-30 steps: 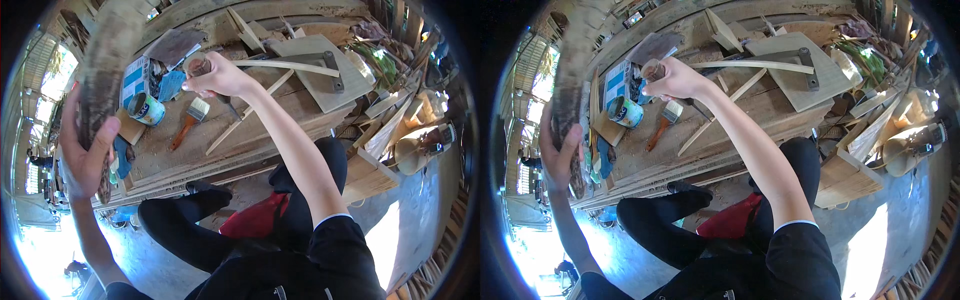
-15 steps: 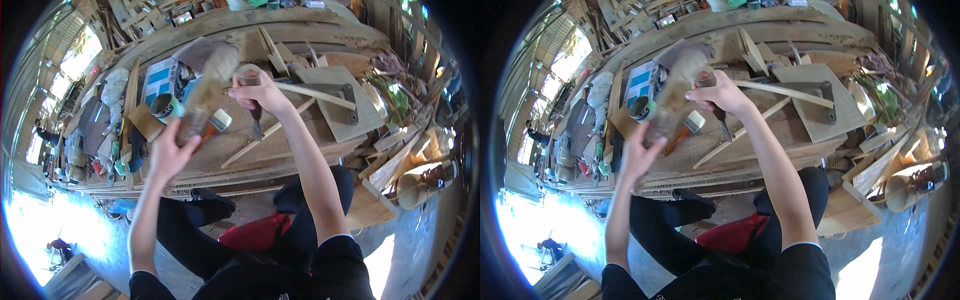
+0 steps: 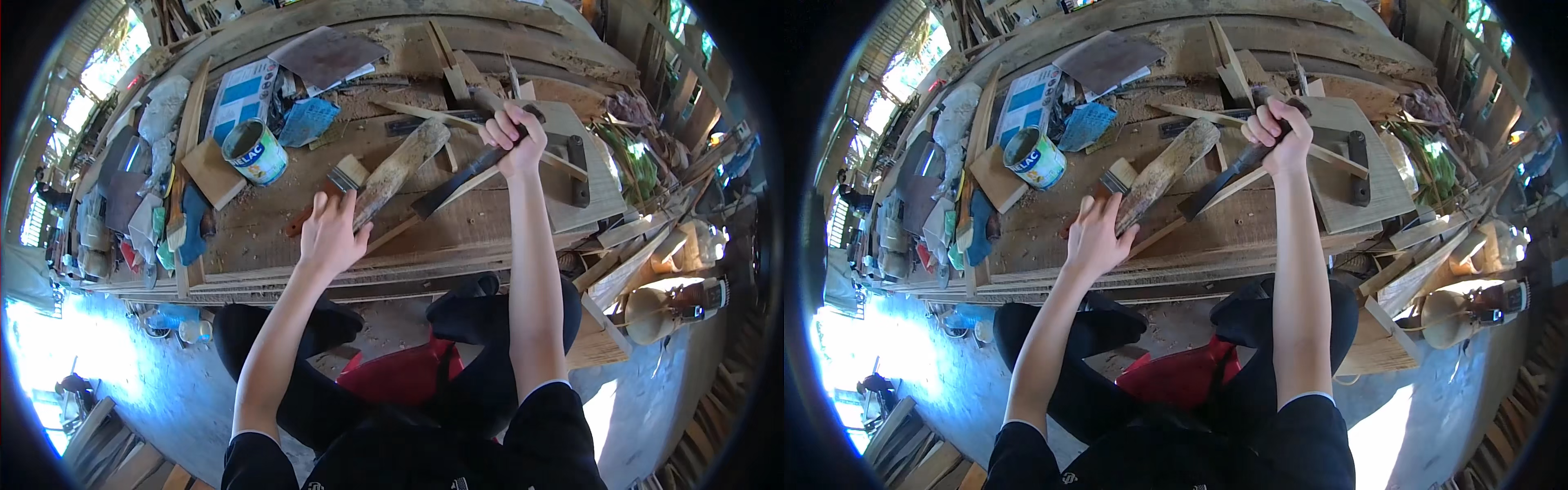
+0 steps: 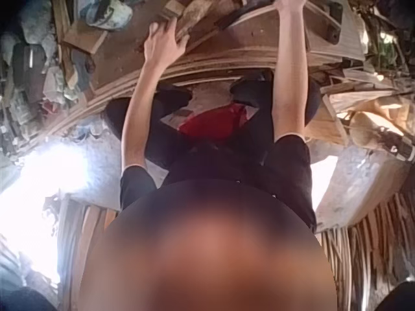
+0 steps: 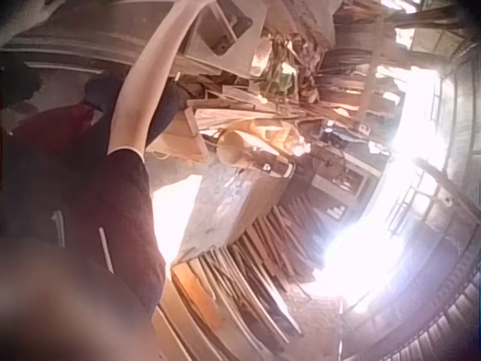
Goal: Carving a piece of wood using a chisel and a mallet in a workshop setting.
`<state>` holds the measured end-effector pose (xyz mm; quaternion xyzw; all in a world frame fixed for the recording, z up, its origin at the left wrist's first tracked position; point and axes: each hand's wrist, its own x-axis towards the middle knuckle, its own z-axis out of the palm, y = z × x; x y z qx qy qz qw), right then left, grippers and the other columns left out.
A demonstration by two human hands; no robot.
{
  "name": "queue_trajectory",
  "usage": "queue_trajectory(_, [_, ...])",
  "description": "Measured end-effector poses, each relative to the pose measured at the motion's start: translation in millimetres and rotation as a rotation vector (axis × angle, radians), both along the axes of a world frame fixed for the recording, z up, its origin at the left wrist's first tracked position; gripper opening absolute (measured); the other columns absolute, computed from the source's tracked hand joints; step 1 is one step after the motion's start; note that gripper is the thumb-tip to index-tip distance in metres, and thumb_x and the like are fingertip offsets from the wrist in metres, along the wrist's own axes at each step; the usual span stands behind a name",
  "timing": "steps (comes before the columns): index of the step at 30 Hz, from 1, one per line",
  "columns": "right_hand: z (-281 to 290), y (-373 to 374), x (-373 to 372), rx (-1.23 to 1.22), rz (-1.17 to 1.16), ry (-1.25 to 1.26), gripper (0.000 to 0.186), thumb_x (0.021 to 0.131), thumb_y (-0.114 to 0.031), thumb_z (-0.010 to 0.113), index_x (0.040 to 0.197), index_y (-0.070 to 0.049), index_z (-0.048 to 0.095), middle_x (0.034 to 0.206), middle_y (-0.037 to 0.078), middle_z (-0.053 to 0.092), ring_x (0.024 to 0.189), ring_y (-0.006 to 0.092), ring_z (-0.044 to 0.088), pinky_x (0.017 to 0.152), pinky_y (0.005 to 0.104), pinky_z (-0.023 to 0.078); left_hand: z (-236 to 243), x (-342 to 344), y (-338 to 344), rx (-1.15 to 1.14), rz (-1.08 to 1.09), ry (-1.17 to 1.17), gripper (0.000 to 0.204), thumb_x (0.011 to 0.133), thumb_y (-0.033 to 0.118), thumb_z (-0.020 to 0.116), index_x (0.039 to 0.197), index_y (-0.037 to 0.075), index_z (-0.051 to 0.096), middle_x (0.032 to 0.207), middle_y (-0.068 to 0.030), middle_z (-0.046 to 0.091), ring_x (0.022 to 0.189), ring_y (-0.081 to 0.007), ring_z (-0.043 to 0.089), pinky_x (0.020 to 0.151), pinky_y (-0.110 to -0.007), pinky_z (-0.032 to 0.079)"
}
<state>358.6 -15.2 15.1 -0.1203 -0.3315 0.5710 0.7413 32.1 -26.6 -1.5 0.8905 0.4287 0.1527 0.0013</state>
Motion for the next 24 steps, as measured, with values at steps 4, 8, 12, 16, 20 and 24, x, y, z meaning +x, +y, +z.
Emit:
queue_trajectory(4, [-9, -5, 7, -0.034, -0.028, 0.041, 0.024, 0.083, -0.02, 0.054, 0.065, -0.016, 0.038, 0.051, -0.007, 0.031, 0.043, 0.0066, 0.029, 0.051, 0.0251, 0.028, -1, 2, -1, 0.203, -0.048, -0.116, 0.042, 0.076, 0.02, 0.068, 0.112, 0.003, 0.056, 0.104, -0.0112, 0.049, 0.097, -0.0317, 0.052, 0.074, -0.041, 0.05])
queue_trajectory(8, [-4, -9, 11, 0.026, -0.021, 0.093, 0.022, 0.081, -0.021, 0.055, 0.064, -0.016, 0.041, 0.051, -0.007, 0.031, 0.043, 0.0069, 0.03, 0.052, 0.0266, 0.029, -9, 9, -22, 0.094, -0.24, -0.15, 0.023, 0.075, 0.018, 0.067, 0.094, 0.006, 0.061, 0.085, -0.0061, 0.054, 0.085, -0.0249, 0.055, 0.067, -0.039, 0.048])
queue_trajectory(12, [11, -16, 9, 0.132, -0.039, 0.165, 0.021, 0.082, -0.022, 0.055, 0.066, -0.016, 0.042, 0.052, -0.007, 0.032, 0.044, 0.0066, 0.029, 0.052, 0.0259, 0.028, -22, 11, -30, 0.15, -0.308, -0.074, 0.014, 0.074, 0.018, 0.065, 0.081, 0.008, 0.057, 0.08, -0.0047, 0.051, 0.086, -0.023, 0.053, 0.067, -0.037, 0.044])
queue_trajectory(16, [29, -26, 1, 0.133, -0.009, -0.018, 0.021, 0.084, -0.02, 0.054, 0.07, -0.015, 0.04, 0.052, -0.007, 0.033, 0.042, 0.006, 0.03, 0.052, 0.0244, 0.029, -30, 8, -26, 0.132, -0.33, -0.115, 0.014, 0.072, 0.012, 0.065, 0.084, 0.008, 0.059, 0.083, -0.0055, 0.05, 0.086, -0.023, 0.053, 0.069, -0.036, 0.043])
queue_trajectory(20, [36, -30, -16, 0.148, 0.042, -0.139, 0.027, 0.084, -0.02, 0.052, 0.064, -0.016, 0.035, 0.049, -0.005, 0.03, 0.041, 0.0083, 0.027, 0.051, 0.0265, 0.029, -32, 7, -27, 0.105, -0.329, -0.119, 0.014, 0.072, 0.01, 0.065, 0.085, 0.007, 0.06, 0.085, -0.0059, 0.05, 0.087, -0.0235, 0.054, 0.068, -0.036, 0.046])
queue_trajectory(24, [43, -25, -29, 0.2, 0.083, -0.18, 0.026, 0.085, -0.02, 0.052, 0.065, -0.015, 0.036, 0.049, -0.005, 0.031, 0.04, 0.0083, 0.029, 0.05, 0.0274, 0.029, -31, 7, -29, 0.05, -0.303, -0.166, 0.015, 0.073, 0.01, 0.064, 0.088, 0.007, 0.062, 0.085, -0.0069, 0.052, 0.088, -0.0239, 0.055, 0.066, -0.035, 0.051])
